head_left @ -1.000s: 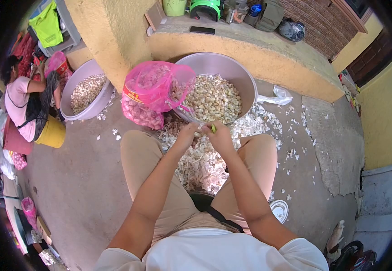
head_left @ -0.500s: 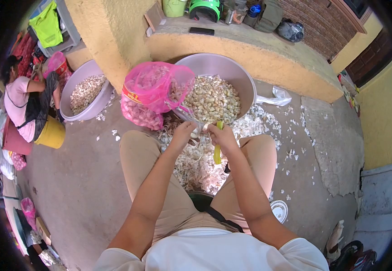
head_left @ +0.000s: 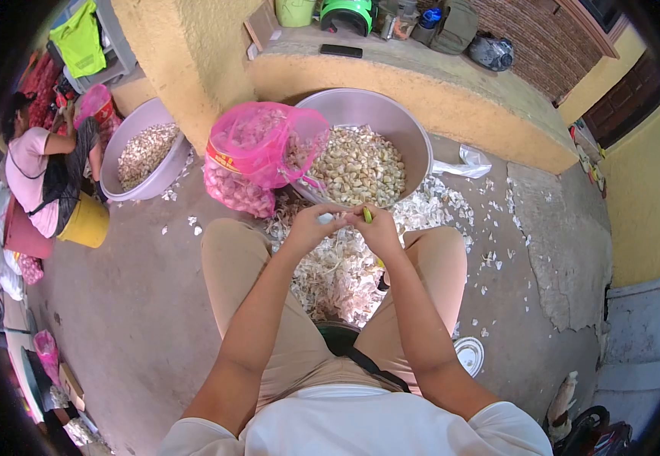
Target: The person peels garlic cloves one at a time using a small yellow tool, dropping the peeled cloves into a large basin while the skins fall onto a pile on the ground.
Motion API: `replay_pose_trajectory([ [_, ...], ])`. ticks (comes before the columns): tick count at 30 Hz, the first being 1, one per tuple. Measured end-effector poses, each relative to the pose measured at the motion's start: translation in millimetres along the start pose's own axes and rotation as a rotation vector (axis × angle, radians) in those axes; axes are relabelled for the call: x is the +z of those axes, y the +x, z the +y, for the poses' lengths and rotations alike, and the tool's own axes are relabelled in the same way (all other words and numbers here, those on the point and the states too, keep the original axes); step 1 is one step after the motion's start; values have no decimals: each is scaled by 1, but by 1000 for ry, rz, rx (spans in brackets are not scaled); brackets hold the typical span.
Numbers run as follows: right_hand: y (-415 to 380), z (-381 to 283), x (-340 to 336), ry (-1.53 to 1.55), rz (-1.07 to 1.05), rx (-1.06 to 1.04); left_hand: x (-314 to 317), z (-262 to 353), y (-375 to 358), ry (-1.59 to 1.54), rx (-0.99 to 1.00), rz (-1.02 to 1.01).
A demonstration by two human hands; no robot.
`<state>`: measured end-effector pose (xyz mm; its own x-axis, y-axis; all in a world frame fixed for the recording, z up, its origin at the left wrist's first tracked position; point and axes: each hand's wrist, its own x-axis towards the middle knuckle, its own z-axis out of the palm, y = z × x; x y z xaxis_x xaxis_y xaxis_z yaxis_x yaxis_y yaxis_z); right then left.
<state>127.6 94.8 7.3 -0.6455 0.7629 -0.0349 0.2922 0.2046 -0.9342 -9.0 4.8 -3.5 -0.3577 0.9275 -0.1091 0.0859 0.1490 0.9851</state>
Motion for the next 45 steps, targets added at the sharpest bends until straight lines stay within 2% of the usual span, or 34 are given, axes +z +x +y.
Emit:
replay_pose_trajectory([
  [2,1,4,1,14,4,14,-1,-15,5,63,28,-19],
  [5,0,-2,3,141,38,149,0,-8,4,75,21,20],
  [8,3,10,10,32,115,31,1,-15,8,-88,-132,57],
  [11,5,15,9,-151,127,67,3,-17,8,-348,-81,120],
  [14,4,20,1,-350,21,31,-1,0,0,-473,-192,80],
  [17,8,37,5,-497,133,-12,-2,1,0,-434,-199,61],
  [20,8,16,0,120,19,219,-2,0,1,-257,-160,87],
  [23,-1,-14,-2,201,-123,307,2,-10,3,167,72,140],
  [26,-1,4,6,10,-86,74,6,-17,3,295,145,158],
  [29,5,1,1,132,-86,270,7,-16,4,74,-15,80],
  [32,8,2,-14,120,-195,368,-1,-8,4,97,-133,110],
  [35,13,5,-20,-1,-214,323,-6,-13,7,-236,-262,93],
  [38,19,1,-19,317,254,247,-6,-12,4,-539,-303,45],
  [39,19,2,-20,153,274,235,-5,-11,3,-585,-314,39],
  [42,15,4,-9,111,50,289,1,-9,3,-690,-320,23],
  [44,8,10,9,43,-32,144,7,-16,5,-714,-290,14],
  [45,4,8,16,11,-73,74,11,-13,3,-614,-311,53],
])
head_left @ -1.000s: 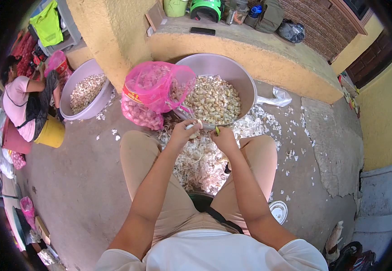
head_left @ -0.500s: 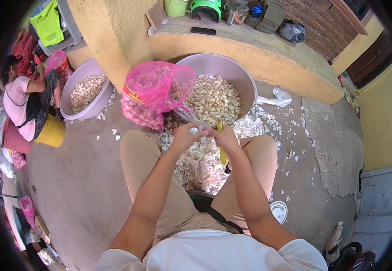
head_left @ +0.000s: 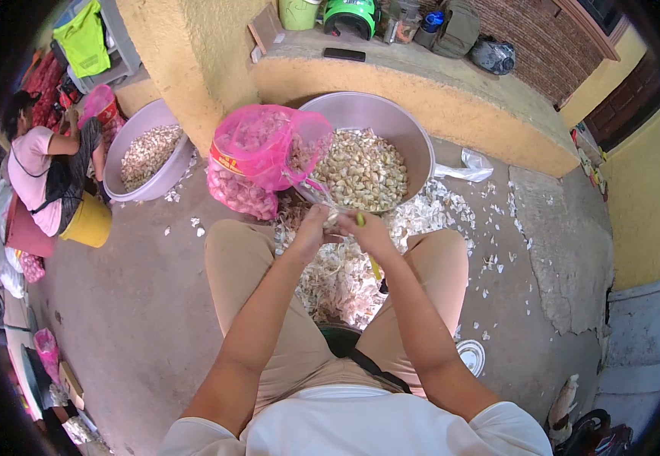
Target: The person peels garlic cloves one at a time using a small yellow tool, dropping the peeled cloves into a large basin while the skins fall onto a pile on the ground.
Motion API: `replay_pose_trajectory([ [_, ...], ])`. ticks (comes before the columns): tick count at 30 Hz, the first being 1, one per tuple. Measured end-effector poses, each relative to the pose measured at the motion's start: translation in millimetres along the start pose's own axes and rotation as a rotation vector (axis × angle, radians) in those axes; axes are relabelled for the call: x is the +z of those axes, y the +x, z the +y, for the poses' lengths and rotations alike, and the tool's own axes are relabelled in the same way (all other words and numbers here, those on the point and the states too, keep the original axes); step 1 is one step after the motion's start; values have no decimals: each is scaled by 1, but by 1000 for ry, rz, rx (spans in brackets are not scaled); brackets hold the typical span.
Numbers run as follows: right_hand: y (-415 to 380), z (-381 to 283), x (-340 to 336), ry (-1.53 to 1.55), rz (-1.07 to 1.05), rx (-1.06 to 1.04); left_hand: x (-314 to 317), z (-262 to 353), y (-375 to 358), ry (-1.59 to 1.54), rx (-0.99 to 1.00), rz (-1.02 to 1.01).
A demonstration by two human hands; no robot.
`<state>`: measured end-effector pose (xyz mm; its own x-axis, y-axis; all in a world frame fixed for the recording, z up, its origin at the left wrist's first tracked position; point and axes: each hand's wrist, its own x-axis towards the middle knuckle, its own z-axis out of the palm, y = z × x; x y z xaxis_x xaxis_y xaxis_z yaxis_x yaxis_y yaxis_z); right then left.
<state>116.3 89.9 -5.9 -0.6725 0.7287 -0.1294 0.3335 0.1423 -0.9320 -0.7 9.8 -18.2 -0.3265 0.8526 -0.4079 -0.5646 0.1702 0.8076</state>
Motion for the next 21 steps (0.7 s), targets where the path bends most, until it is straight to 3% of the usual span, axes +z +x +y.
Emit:
replay_pose_trajectory([
  [2,-4,-3,7,-147,-7,-22,10,-1,-4,186,-9,111],
  [8,-3,-6,5,-104,56,-69,-4,-4,0,194,-186,-121],
  [13,-7,-9,7,-260,124,-139,0,-6,2,289,-56,-40],
  [16,-13,-14,14,-560,100,-199,3,-10,4,359,-15,38],
  [21,-10,-19,6,-548,-15,-193,-2,-1,-2,604,100,118],
])
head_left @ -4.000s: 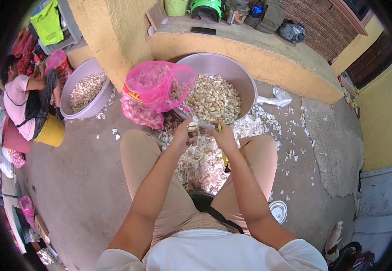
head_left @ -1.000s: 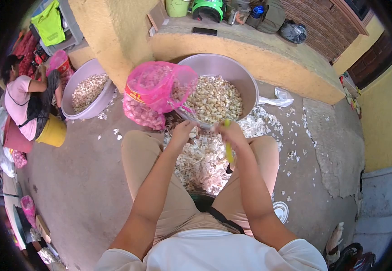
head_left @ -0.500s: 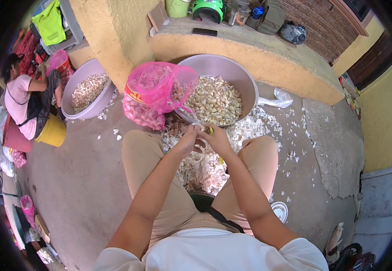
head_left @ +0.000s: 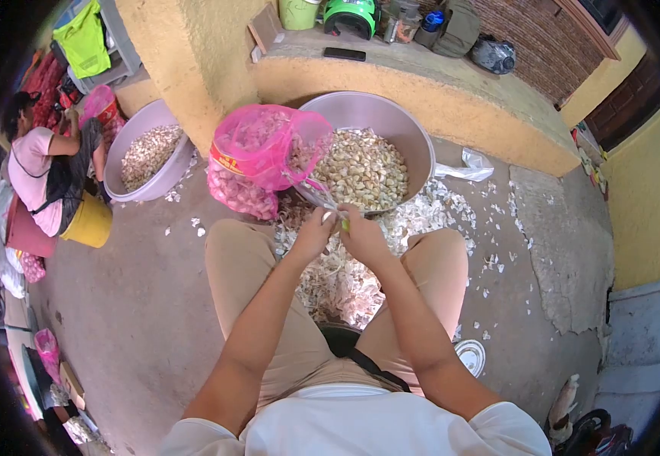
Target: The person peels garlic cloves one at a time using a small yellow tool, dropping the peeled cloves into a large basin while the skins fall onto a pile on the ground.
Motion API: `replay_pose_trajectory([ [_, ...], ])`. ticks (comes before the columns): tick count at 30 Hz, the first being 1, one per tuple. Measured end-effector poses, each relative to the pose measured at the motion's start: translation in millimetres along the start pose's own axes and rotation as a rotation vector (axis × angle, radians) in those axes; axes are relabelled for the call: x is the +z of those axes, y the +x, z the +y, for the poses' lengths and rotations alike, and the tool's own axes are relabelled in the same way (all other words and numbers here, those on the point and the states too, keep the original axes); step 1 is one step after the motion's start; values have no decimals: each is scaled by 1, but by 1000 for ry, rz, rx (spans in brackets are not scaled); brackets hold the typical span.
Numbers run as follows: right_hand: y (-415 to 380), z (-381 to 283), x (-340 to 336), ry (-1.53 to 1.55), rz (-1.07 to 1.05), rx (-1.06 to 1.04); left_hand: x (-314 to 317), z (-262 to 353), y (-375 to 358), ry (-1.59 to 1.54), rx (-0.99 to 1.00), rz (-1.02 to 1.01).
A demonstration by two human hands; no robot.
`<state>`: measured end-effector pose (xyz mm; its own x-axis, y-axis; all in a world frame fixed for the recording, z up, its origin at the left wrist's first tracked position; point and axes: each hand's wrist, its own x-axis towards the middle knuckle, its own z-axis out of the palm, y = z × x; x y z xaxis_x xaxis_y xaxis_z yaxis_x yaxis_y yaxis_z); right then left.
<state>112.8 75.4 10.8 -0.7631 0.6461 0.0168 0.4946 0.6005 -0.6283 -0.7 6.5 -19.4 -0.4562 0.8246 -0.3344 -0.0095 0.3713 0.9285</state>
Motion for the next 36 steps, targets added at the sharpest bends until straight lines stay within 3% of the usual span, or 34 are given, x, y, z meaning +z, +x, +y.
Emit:
replay_pose_trajectory([
  [2,0,3,-9,85,-42,19,-9,2,1,96,57,9],
  [4,0,11,-14,217,-35,13,-11,2,3,7,4,-43],
  [10,9,45,-20,182,-266,83,-16,2,3,-369,-136,-124],
  [13,15,32,-26,606,290,470,-13,7,0,-489,-161,-189],
  [16,15,29,-16,236,520,200,-12,11,-4,-549,-199,-252],
  [19,0,-2,-26,346,-29,194,-9,7,-2,-529,-220,-233],
  [22,-1,3,-6,251,0,32,-6,3,-3,-472,-186,-250],
  [31,2,12,6,337,45,85,1,-2,1,-208,28,-65],
  [36,3,14,-1,443,-38,83,2,-13,11,-139,125,-41],
])
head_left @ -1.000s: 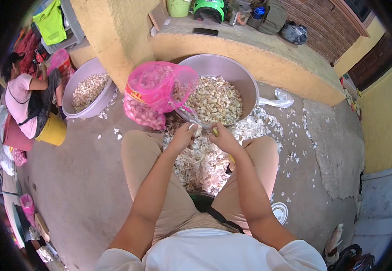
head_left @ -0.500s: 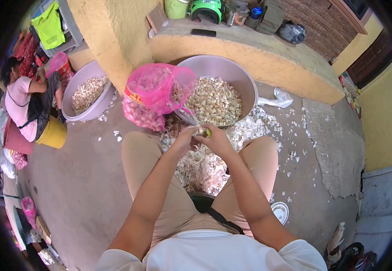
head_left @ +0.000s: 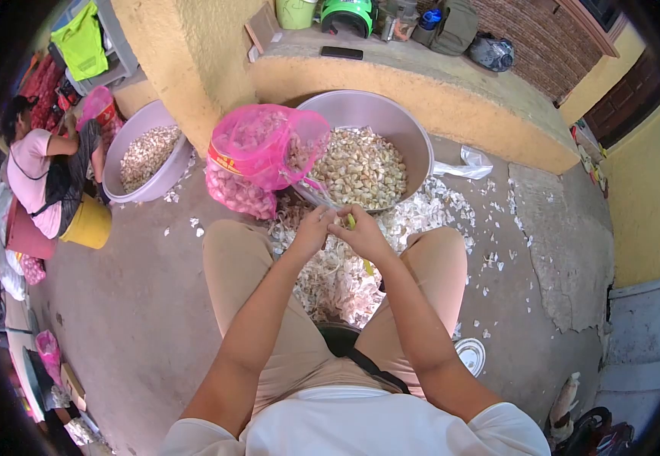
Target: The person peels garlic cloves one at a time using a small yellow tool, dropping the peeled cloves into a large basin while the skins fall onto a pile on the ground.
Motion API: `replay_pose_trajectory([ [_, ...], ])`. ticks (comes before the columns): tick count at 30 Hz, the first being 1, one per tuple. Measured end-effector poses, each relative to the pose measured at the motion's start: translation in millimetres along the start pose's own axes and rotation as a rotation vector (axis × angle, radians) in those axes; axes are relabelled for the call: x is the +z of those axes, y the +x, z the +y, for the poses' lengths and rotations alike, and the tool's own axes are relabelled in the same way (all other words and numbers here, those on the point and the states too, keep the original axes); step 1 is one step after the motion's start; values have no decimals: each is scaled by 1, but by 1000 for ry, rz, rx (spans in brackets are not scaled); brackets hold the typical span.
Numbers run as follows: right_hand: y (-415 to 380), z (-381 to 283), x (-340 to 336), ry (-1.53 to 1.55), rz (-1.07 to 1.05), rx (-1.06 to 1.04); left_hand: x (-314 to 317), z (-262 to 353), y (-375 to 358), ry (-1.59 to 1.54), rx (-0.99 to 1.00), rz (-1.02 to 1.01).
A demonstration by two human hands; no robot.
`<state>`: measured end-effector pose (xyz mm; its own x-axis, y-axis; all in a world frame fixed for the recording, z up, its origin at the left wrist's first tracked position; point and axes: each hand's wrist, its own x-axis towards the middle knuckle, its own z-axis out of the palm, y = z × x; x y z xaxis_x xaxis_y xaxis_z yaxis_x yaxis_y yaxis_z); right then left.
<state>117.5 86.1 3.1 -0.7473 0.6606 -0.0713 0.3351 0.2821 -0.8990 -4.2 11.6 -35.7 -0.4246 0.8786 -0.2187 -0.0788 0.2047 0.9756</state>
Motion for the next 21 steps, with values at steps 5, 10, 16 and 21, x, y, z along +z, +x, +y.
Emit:
replay_pose_trajectory([
  [5,-3,-11,-9,21,-65,4,-5,5,-2,-95,-35,-84],
  [10,-9,-21,-15,-5,-97,-27,-5,5,-2,-162,-97,-73],
  [16,-8,-6,-1,-188,31,-199,-5,14,-6,-180,-123,-86],
  [21,-4,-9,-1,132,32,-55,-9,19,-8,-303,-131,-151],
])
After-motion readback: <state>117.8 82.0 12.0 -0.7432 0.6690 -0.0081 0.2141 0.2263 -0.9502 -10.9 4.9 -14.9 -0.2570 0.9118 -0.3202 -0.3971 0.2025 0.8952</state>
